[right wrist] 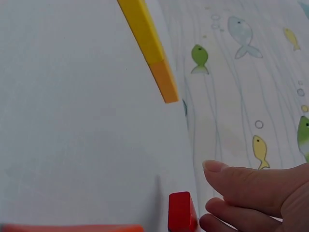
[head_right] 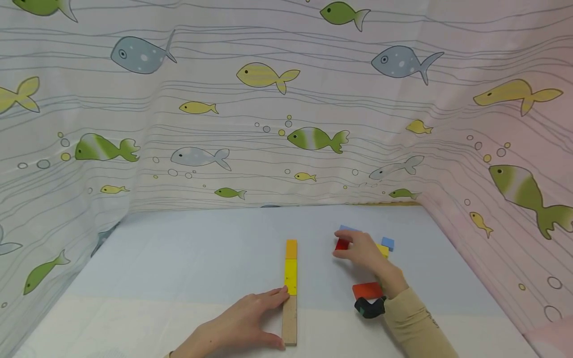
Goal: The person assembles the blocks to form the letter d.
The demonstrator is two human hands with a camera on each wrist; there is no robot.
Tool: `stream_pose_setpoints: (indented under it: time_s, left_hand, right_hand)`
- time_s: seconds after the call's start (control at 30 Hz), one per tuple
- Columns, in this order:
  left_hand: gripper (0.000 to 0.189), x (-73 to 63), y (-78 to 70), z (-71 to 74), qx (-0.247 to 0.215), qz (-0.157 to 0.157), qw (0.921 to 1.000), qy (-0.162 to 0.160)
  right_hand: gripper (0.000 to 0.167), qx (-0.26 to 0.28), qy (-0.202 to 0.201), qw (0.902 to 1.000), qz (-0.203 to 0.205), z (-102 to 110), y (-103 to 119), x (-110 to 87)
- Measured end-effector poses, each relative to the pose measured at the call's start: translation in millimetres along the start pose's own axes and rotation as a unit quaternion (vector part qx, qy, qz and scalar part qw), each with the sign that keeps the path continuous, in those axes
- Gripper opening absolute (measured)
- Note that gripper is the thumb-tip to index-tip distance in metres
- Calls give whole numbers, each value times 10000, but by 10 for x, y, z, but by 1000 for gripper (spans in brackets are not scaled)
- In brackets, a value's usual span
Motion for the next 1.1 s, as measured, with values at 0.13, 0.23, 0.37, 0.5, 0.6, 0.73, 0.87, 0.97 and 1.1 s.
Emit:
stream_pose_setpoints:
  time_s: [0.13, 0.23, 0.37, 0.5, 0.6, 0.73, 0.87, 0.97, 1.1]
  left_hand:
    - [93, -2, -2, -5, -9, 79, 10000, 33]
    - [93, -4, -4, -5, -41, 81, 10000, 32]
    - [93, -13, -3, -5, -46, 36, 10000, -9]
    - [94, -14, -5, -9, -36, 73, 10000, -9]
    - [94, -12, -9, -9, -28, 101, 9999, 13]
    - [93, -10, -10, -7, 12, 49, 10000, -13]
    - [93, -6, -4, -10, 55, 11, 10000, -56]
    - [93, 0, 2, -13, 95, -6, 9999, -83]
    - [93, 7, 5, -16, 136, -18, 9999, -99]
  right_hand:
    - [53, 35, -9, 9999, -145, 25, -35, -4]
    - [53, 62, -37, 9995, -291, 44, -53, -15]
    - [52, 16, -99, 9992, -385, 69, -88, -27]
    - [53, -29, -198, 9992, -351, 80, -126, -33]
    - [52, -47, -259, 9991, -339, 83, -148, -36]
    - [54, -94, -243, 9990, -373, 89, -156, -40]
    - [59, -72, -215, 9988, -445, 95, -159, -48]
    - [61, -14, -214, 9986, -479, 99, -169, -50]
    - [62, -10, -196, 9986, -491, 98, -192, -47]
Point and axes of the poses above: each hand's wrist, its own x-axis towards the middle knuckle, its own z-axis out of the back of the hand, y = z × x, the point moved 1 cm from there along x, towards the middle knuckle, and after that the axes turned 12 degrees about z, right-handed, at the moved point
